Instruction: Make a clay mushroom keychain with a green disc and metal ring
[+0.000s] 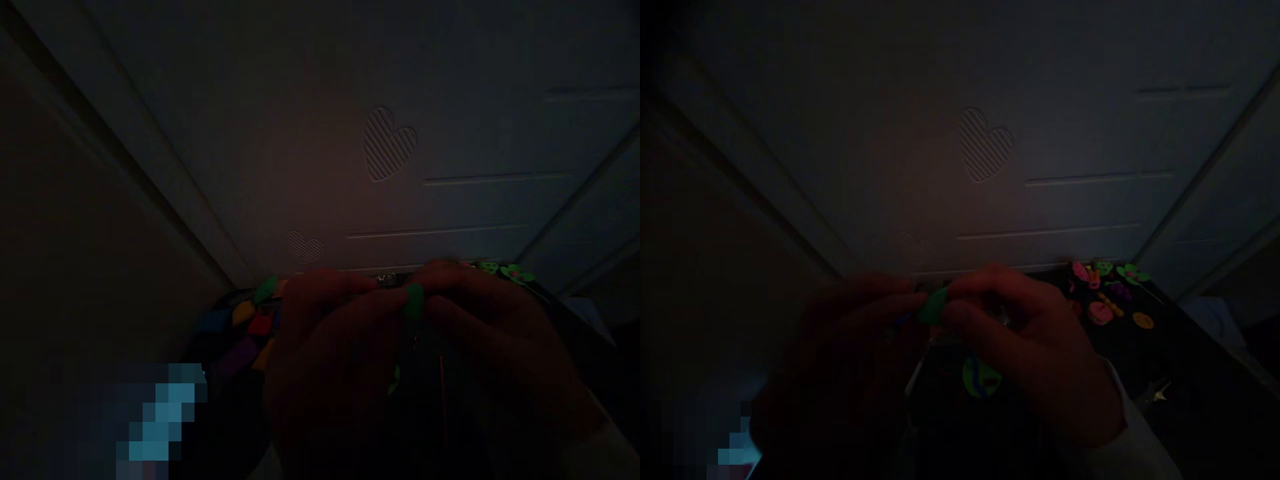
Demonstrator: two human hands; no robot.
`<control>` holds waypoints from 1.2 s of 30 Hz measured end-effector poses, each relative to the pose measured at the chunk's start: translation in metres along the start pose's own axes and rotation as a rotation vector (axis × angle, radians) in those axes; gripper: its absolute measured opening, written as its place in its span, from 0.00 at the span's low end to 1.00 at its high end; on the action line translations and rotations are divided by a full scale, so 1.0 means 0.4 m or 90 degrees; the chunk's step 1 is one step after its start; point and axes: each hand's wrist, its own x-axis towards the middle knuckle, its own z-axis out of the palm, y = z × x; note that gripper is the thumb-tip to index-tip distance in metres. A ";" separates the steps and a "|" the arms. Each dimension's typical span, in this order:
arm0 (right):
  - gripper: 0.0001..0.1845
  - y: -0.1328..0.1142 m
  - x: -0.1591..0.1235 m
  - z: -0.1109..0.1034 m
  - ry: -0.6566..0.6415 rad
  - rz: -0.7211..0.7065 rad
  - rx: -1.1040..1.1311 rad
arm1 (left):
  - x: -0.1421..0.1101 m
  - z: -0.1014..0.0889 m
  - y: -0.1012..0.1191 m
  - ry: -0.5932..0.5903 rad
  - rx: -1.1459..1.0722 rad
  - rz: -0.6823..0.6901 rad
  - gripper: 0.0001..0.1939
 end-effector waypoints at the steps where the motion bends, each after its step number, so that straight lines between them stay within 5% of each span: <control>1: 0.03 0.000 0.000 0.001 0.002 -0.003 0.004 | 0.000 -0.001 -0.001 -0.014 -0.019 -0.022 0.13; 15: 0.04 -0.004 0.004 0.001 0.025 -0.103 -0.108 | 0.023 -0.005 -0.019 -0.139 -0.359 -0.401 0.05; 36: 0.11 0.008 -0.004 0.009 0.096 -0.239 -0.337 | 0.042 -0.012 -0.012 -0.220 -0.395 -0.470 0.04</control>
